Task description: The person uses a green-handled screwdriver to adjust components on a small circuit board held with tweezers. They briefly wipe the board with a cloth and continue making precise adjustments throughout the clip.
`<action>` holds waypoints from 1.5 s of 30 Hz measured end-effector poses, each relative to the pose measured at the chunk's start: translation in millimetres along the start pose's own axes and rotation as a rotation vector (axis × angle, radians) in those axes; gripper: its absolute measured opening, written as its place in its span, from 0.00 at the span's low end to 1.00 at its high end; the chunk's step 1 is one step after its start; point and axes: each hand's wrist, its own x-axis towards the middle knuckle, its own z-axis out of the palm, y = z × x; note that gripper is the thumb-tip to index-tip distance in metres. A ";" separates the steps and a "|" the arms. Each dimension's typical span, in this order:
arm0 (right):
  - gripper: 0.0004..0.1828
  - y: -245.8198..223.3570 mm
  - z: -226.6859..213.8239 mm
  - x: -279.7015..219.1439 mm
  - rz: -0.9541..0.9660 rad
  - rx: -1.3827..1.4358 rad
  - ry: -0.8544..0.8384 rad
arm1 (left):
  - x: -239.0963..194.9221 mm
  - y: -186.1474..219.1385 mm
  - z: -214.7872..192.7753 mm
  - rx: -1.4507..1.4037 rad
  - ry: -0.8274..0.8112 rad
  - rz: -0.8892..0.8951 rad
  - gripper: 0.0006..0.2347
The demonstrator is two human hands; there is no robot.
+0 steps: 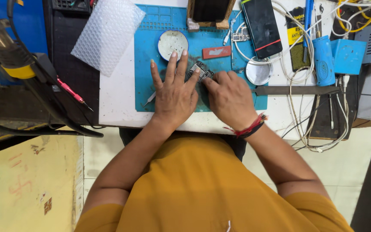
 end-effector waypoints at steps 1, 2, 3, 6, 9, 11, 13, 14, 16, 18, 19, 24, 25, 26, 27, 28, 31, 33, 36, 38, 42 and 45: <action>0.14 3.1 -1.3 -1.0 -0.019 0.026 -0.032 | -1.7 1.4 -0.5 -0.005 -0.009 -0.005 0.20; 0.13 6.5 -2.4 0.1 -0.039 0.048 -0.055 | -0.3 1.0 -1.5 -0.005 -0.011 -0.005 0.20; 0.15 5.0 -1.6 0.3 -0.038 0.041 -0.015 | 1.2 0.6 -2.6 -0.005 -0.014 -0.005 0.20; 0.16 0.3 -0.9 3.0 -0.042 0.016 0.037 | 2.1 0.9 -2.7 -0.026 0.011 -0.011 0.20; 0.13 -4.8 -5.6 -4.7 -0.015 0.035 -0.014 | -2.6 -0.4 -0.6 -0.019 0.016 0.001 0.20; 0.13 -2.5 -8.8 -0.8 -0.008 0.084 0.017 | 1.7 -1.9 -2.6 -0.019 0.006 0.002 0.20; 0.16 0.1 -7.9 1.4 -0.027 0.085 0.044 | 5.4 0.8 -0.2 -0.030 0.003 0.008 0.19; 0.17 -2.7 -3.9 1.3 -0.040 0.100 0.049 | 3.0 -0.7 -0.3 -0.025 -0.003 0.004 0.19; 0.15 -0.1 -5.2 -3.2 -0.024 0.058 -0.034 | -1.3 -0.6 -0.7 -0.024 -0.017 -0.001 0.19; 0.14 1.9 -5.2 -2.5 -0.039 0.046 -0.026 | 0.5 0.3 -2.1 -0.030 -0.025 0.004 0.19; 0.15 2.6 -4.2 -0.3 -0.063 0.054 0.018 | 2.6 -1.1 -3.5 -0.023 -0.015 0.001 0.19; 0.15 3.3 -3.7 -5.5 0.004 0.081 -0.029 | 0.3 -1.4 -1.1 -0.028 0.005 -0.001 0.19; 0.14 4.8 -5.2 -6.1 0.025 0.103 -0.030 | -1.6 -0.8 -2.2 -0.027 0.003 -0.008 0.19; 0.14 7.8 -7.3 -5.3 0.050 0.114 -0.025 | -0.1 0.3 -2.4 -0.030 0.007 -0.005 0.19; 0.14 7.5 -5.1 -3.0 0.037 0.115 -0.005 | 2.7 0.5 -2.4 -0.032 0.012 -0.003 0.19; 0.15 7.0 -3.2 -3.1 0.023 0.121 0.005 | 3.4 0.9 -1.7 -0.034 0.008 -0.004 0.19; 0.13 6.6 -1.4 -8.9 0.009 0.100 -0.034 | -0.4 -0.2 -1.3 -0.039 -0.014 -0.013 0.19; 0.13 4.8 0.7 -9.5 0.001 0.093 -0.027 | 0.7 -1.4 -2.8 -0.043 -0.022 0.001 0.19; 0.15 7.0 0.4 -7.5 -0.023 0.087 0.008 | 2.9 0.3 -2.6 -0.057 -0.001 -0.006 0.19; 0.14 5.5 0.3 -8.5 -0.007 0.071 -0.009 | 2.0 -0.7 -1.4 -0.051 -0.001 0.003 0.19; 0.16 5.3 0.7 -5.8 -0.047 0.007 -0.017 | 1.7 -2.0 -1.3 -0.050 -0.013 0.005 0.20; 0.15 3.6 -1.4 -5.4 -0.044 -0.002 -0.059 | 1.2 -1.7 -1.0 -0.050 -0.008 0.014 0.19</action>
